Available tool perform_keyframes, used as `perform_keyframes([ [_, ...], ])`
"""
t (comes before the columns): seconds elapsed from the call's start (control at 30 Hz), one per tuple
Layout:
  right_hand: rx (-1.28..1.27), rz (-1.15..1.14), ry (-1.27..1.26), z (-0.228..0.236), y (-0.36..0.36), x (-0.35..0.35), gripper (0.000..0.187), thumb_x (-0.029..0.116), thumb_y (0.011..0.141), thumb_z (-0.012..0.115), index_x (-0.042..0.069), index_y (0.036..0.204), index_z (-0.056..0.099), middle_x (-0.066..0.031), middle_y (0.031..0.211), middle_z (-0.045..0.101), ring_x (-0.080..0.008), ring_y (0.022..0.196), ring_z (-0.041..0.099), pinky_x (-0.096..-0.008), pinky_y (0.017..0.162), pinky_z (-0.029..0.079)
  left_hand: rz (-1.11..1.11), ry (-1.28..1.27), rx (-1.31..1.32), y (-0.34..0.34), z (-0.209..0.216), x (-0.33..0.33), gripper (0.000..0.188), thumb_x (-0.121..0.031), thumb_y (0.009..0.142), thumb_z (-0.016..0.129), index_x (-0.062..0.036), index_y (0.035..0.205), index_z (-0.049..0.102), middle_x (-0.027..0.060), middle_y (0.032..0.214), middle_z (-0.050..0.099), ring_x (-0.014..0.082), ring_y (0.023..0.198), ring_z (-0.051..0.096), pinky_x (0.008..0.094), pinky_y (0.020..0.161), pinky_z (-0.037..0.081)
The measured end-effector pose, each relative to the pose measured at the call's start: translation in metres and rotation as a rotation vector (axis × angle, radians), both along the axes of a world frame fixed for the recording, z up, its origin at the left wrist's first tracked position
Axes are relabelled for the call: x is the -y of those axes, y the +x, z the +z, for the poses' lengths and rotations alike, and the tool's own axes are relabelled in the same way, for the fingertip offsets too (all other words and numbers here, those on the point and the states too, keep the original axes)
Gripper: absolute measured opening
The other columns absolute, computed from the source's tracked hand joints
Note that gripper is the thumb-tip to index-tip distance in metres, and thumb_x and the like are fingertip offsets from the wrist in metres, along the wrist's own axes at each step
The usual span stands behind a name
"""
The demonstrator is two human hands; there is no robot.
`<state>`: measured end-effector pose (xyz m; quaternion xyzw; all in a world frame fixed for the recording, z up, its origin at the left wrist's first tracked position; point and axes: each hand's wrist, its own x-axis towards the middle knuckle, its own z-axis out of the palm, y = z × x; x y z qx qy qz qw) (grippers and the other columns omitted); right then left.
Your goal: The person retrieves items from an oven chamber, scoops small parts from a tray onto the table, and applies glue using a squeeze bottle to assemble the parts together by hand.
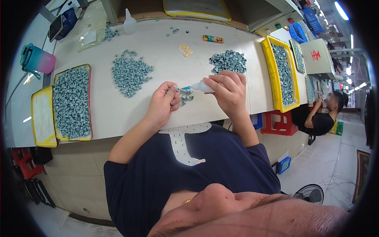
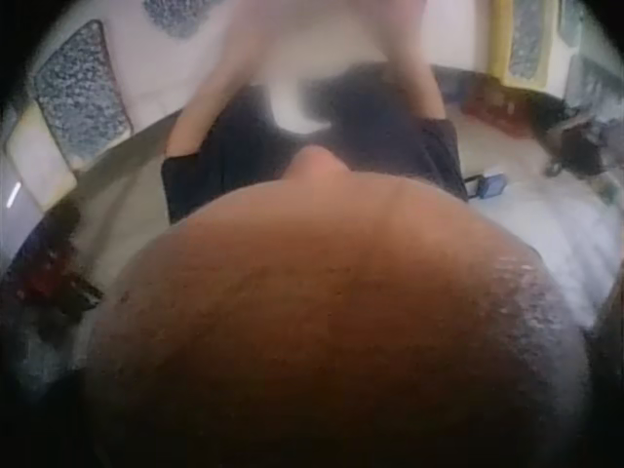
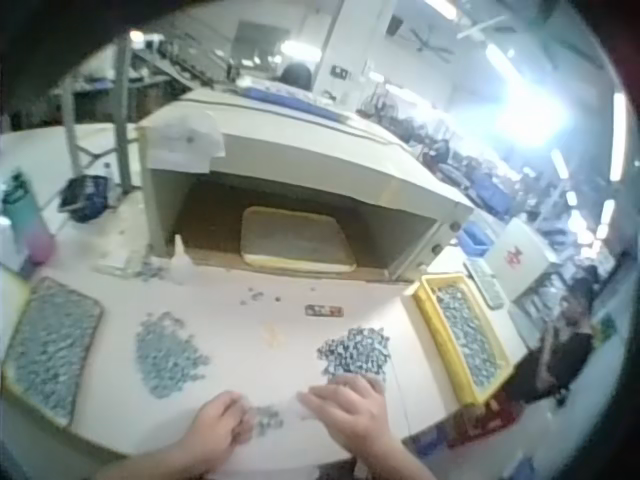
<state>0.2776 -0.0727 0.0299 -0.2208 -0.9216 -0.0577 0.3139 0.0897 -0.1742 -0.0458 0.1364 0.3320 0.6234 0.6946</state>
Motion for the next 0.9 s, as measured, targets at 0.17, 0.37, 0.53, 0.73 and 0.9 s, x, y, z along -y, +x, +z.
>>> perform_keyframes([
  [0.17,-0.101,0.011,-0.081,-0.005,0.004,-0.004,0.038,0.018,0.061,0.079,0.016,0.097,0.07,0.0044,0.092,0.065,-0.0158,0.087,0.059,-0.0318,0.079,0.037,-0.012,-0.007,0.047,-0.002,-0.002,0.0,0.013,-0.02,0.1,0.049,-0.0064,0.098,0.049,-0.0006,0.077,0.046,0.0057,0.061,0.035,0.0194,0.049,0.028],
  [0.37,-0.425,-0.119,-0.765,-0.031,0.0,-0.003,0.037,0.008,0.074,0.079,0.005,0.105,0.06,-0.007,0.099,0.069,-0.0174,0.091,0.066,-0.0295,0.085,0.05,-0.051,-0.037,0.128,-0.001,-0.001,0.0,0.011,-0.021,0.099,0.051,-0.0097,0.099,0.05,-0.0013,0.078,0.043,0.0063,0.062,0.035,0.0189,0.049,0.026],
  [0.53,-0.446,0.052,-1.068,-0.066,-0.019,-0.009,0.041,0.005,0.079,0.074,0.002,0.11,0.048,-0.0101,0.109,0.068,-0.0171,0.104,0.064,-0.0287,0.094,0.046,-0.098,0.002,0.192,-0.001,-0.006,-0.001,0.011,-0.021,0.1,0.049,-0.0095,0.098,0.051,-0.001,0.078,0.042,0.0068,0.062,0.033,0.019,0.048,0.025],
  [0.73,-0.435,0.055,-1.135,-0.076,-0.025,-0.014,0.041,0.001,0.081,0.071,0.001,0.117,0.051,-0.01,0.108,0.066,-0.0165,0.103,0.063,-0.028,0.091,0.048,-0.089,-0.027,0.2,-0.002,-0.004,-0.001,0.012,-0.02,0.1,0.048,-0.0087,0.098,0.051,-0.001,0.078,0.042,0.0065,0.062,0.033,0.0189,0.047,0.024],
  [0.9,-0.288,-0.261,-0.815,-0.043,0.012,-0.025,0.018,0.002,0.08,0.069,0.002,0.098,0.067,-0.0093,0.092,0.066,-0.0192,0.083,0.064,-0.0287,0.073,0.052,-0.096,-0.039,0.2,-0.003,-0.002,0.0,0.011,-0.019,0.1,0.048,-0.0086,0.099,0.051,-0.0008,0.079,0.042,0.0062,0.061,0.033,0.0188,0.047,0.024],
])
